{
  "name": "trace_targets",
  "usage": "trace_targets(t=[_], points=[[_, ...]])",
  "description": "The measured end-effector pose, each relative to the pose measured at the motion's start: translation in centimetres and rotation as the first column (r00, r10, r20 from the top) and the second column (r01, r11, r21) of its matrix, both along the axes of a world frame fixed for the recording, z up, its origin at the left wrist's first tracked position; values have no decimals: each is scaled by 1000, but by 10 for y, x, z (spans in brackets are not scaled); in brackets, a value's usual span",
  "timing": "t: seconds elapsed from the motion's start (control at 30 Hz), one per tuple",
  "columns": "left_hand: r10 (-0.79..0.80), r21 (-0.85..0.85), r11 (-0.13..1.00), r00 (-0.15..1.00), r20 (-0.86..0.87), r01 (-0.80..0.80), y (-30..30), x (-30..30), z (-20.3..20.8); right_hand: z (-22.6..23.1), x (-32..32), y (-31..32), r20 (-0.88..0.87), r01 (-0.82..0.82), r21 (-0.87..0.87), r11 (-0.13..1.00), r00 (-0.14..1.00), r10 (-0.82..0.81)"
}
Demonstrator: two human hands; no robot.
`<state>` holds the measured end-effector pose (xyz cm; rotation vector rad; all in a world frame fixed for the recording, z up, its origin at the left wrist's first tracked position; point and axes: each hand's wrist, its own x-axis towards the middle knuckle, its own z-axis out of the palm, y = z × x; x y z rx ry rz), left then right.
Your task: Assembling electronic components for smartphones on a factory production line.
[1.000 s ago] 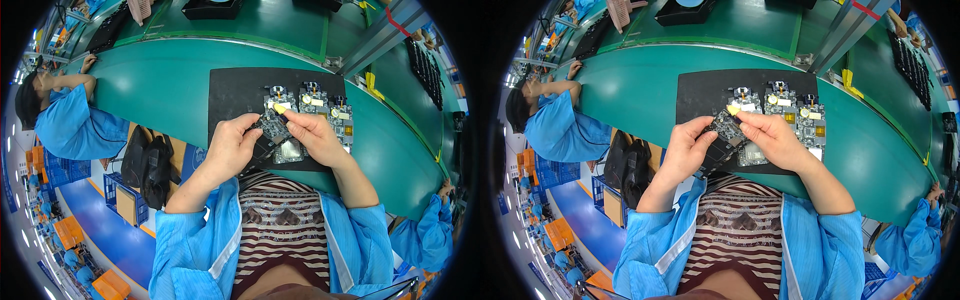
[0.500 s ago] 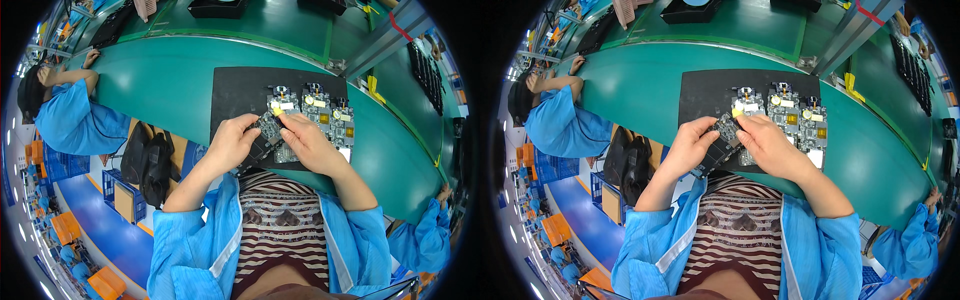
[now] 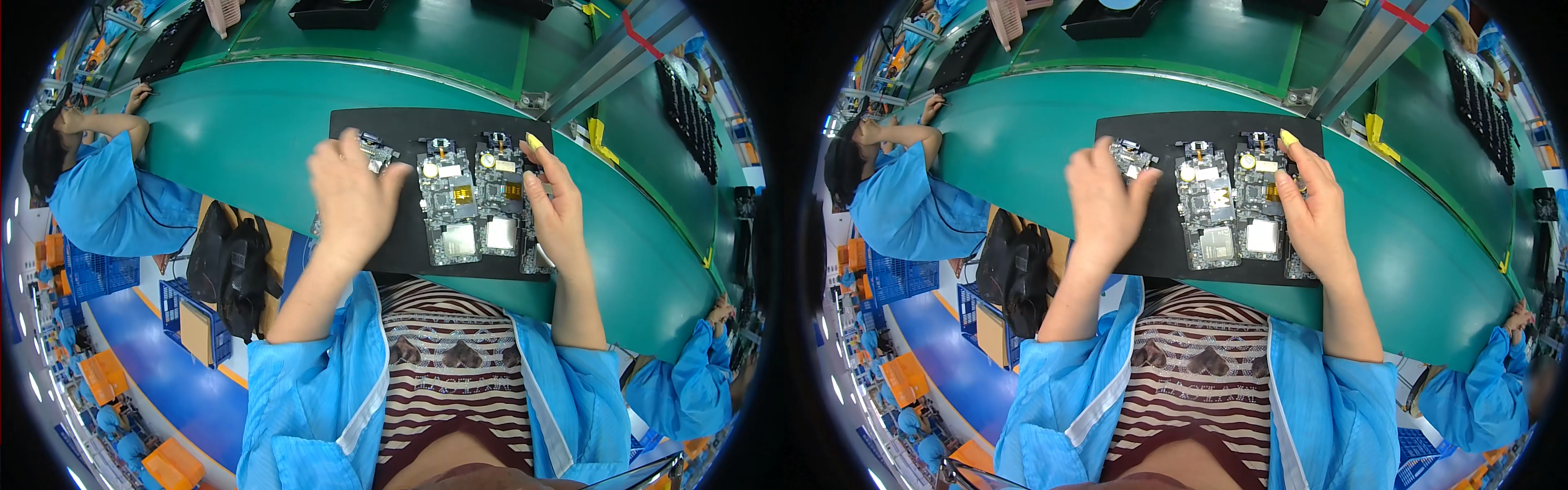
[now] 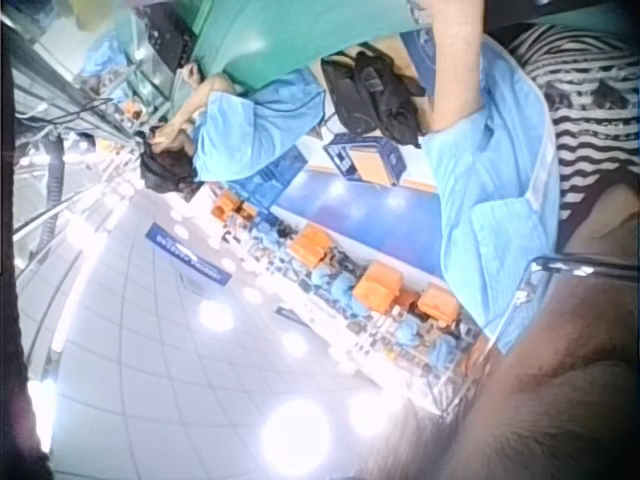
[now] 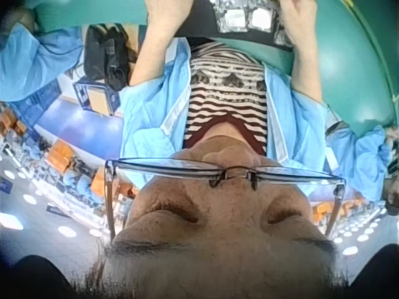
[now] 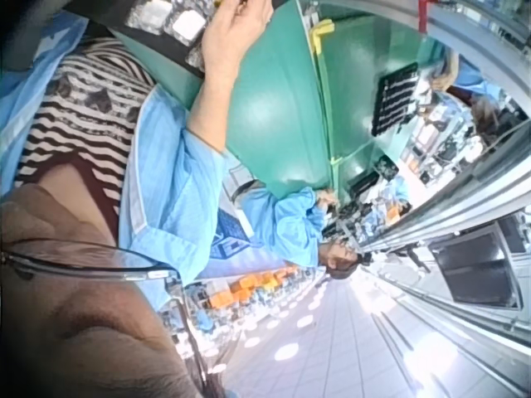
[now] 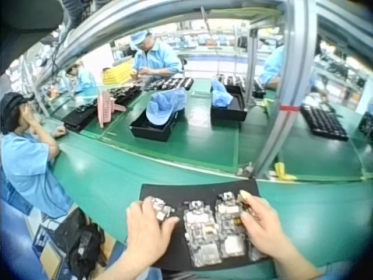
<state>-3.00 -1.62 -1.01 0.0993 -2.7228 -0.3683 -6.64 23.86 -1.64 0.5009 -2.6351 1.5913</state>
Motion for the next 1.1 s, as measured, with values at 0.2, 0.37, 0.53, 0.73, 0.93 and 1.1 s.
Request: trace_targets(t=[0.2, 0.37, 0.53, 0.73, 0.93, 1.1], points=[[-158, 94, 986, 952, 263, 138, 72, 7, -6, -6, 3, -4, -208, 12, 76, 997, 978, 4], [-170, 109, 984, 922, 348, 140, 72, 3, 1, -6, 4, -6, -292, 36, 47, 998, 956, -21], [-248, 312, 944, 861, 445, 111, 50, 14, 22, -3, 6, -8, -294, -14, 6, 1000, 956, 15], [-391, 579, 802, 863, 320, 148, -1, 11, 14, -8, 14, -8, 99, -143, -437, 888, 974, 206], [-678, 952, 293, 684, 270, -86, 0, 27, 22, 5, 20, -12, 557, 19, -698, 715, 641, 527], [-722, 978, 190, 663, 197, -84, 10, 30, 22, -1, 18, -15, 560, 8, -765, 644, 501, 659]])
